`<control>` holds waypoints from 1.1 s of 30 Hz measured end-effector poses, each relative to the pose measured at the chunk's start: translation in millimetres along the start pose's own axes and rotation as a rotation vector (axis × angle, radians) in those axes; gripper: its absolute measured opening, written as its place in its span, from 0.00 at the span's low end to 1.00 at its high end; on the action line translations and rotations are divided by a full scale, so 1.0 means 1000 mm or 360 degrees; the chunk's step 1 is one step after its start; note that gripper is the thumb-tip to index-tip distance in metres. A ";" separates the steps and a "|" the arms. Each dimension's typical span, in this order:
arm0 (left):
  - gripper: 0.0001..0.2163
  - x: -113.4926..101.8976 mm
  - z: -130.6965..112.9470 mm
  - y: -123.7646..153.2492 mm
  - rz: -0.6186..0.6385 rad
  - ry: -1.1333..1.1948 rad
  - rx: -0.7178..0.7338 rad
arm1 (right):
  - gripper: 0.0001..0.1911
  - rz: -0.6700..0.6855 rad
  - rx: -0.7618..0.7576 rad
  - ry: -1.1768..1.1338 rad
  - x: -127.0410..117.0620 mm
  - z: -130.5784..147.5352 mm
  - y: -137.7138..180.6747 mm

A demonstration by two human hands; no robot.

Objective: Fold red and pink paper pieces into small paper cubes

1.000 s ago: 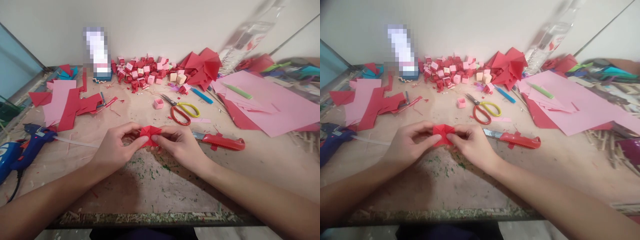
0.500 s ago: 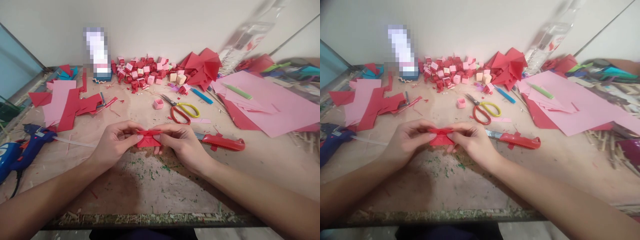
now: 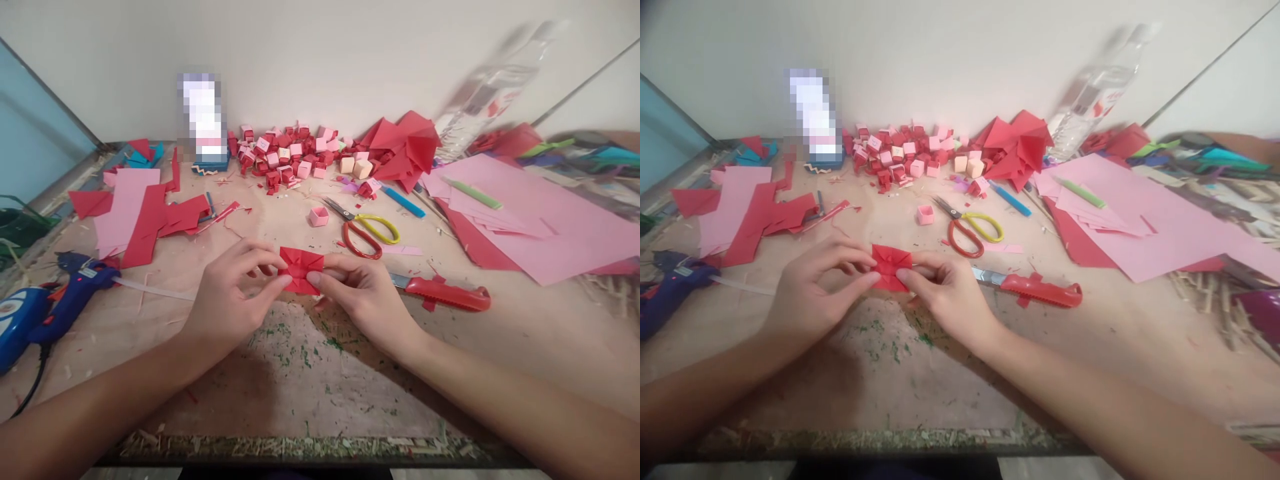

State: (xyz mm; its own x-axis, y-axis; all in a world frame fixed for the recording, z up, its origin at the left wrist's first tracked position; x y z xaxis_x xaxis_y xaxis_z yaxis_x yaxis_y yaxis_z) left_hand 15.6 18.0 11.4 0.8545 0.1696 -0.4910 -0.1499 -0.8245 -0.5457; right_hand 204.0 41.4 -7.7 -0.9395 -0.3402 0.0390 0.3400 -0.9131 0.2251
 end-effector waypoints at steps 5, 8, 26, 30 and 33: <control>0.02 0.006 0.011 0.002 0.0018 0.0073 -0.0175 | 0.07 -0.0095 -0.0197 0.0187 0.002 0.003 0.005; 0.02 0.008 0.015 0.002 0.0018 0.0154 -0.0286 | 0.09 -0.0018 -0.0254 0.0162 0.004 0.001 0.006; 0.01 0.007 0.014 0.002 -0.0064 0.0172 -0.0370 | 0.09 -0.0055 -0.0256 0.0212 0.005 0.001 0.006; 0.03 0.009 0.015 0.002 -0.0055 0.0220 -0.0409 | 0.11 -0.0002 -0.0281 0.0253 0.006 0.000 0.007; 0.04 0.008 0.014 0.002 -0.0060 0.0202 -0.0409 | 0.10 -0.0022 -0.0276 0.0271 0.005 -0.002 0.007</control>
State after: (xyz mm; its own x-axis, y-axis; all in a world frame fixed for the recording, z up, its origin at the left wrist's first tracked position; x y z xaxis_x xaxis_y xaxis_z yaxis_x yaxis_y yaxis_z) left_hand 15.3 25.5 -3.0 0.9148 0.1471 -0.3761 0.0002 -0.9314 -0.3639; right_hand 201.6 32.6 -7.9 -0.9286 -0.3471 -0.1310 0.3430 -0.9378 0.0536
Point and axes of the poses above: each hand's wrist, its own y-axis away from the middle knuckle, its own x-axis out of the palm, z = x × y, the point moved 3 cm from there along -y, towards the middle knuckle, and after that the axes turned 7 degrees about x, right-handed, at the moved point
